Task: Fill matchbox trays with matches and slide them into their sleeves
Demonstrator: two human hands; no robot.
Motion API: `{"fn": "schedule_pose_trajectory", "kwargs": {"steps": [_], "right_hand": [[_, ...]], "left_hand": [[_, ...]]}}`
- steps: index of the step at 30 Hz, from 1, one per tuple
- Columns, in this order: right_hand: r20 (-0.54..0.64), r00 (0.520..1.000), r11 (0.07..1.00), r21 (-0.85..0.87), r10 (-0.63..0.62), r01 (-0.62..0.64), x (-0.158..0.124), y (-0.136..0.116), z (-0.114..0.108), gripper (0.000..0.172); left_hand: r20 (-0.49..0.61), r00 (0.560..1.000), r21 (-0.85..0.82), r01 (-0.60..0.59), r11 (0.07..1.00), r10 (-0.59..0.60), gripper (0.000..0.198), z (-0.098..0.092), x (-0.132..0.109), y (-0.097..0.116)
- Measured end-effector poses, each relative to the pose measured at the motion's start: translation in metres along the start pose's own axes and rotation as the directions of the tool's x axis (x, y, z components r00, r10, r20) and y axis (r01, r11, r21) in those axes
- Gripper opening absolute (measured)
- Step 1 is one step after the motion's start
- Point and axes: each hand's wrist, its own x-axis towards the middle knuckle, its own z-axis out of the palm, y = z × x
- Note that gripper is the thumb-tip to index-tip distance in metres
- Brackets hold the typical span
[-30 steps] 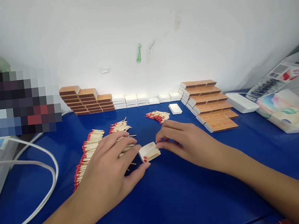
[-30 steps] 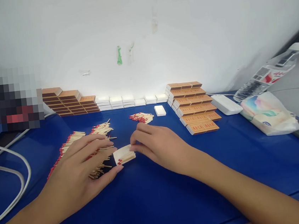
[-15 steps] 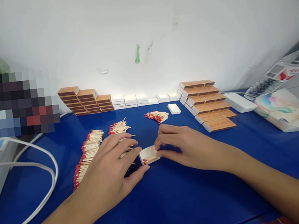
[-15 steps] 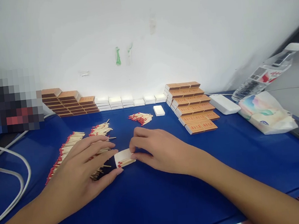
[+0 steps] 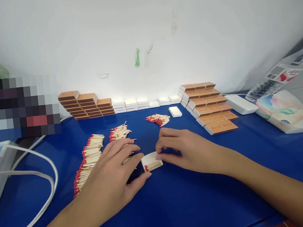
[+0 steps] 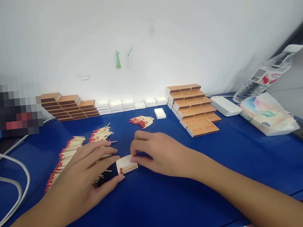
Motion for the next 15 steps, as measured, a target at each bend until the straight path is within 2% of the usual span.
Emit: {"fn": "schedule_pose_trajectory", "kwargs": {"steps": [3,6,10,15], "right_hand": [[-0.155,0.986,0.997,-0.048,0.057,-0.065,0.002,0.02,-0.004,0.01],[-0.26,0.963,0.969,-0.207,0.075,-0.131,0.003,0.053,-0.008,0.011],[-0.233,0.969,0.954,-0.264,0.077,-0.14,0.002,0.086,-0.01,0.013],[-0.199,0.977,0.97,-0.216,0.072,-0.115,0.003,0.086,-0.008,0.016]], "left_hand": [[0.007,1.0,-0.003,0.004,1.0,-0.004,0.022,0.0,0.0,0.0],[0.009,1.0,-0.016,0.008,1.0,-0.008,0.022,0.0,-0.001,0.0],[0.011,1.0,-0.02,0.012,1.0,-0.012,0.02,0.0,0.0,0.0],[0.01,1.0,-0.009,0.014,1.0,-0.014,0.022,0.0,-0.001,0.0]]}}
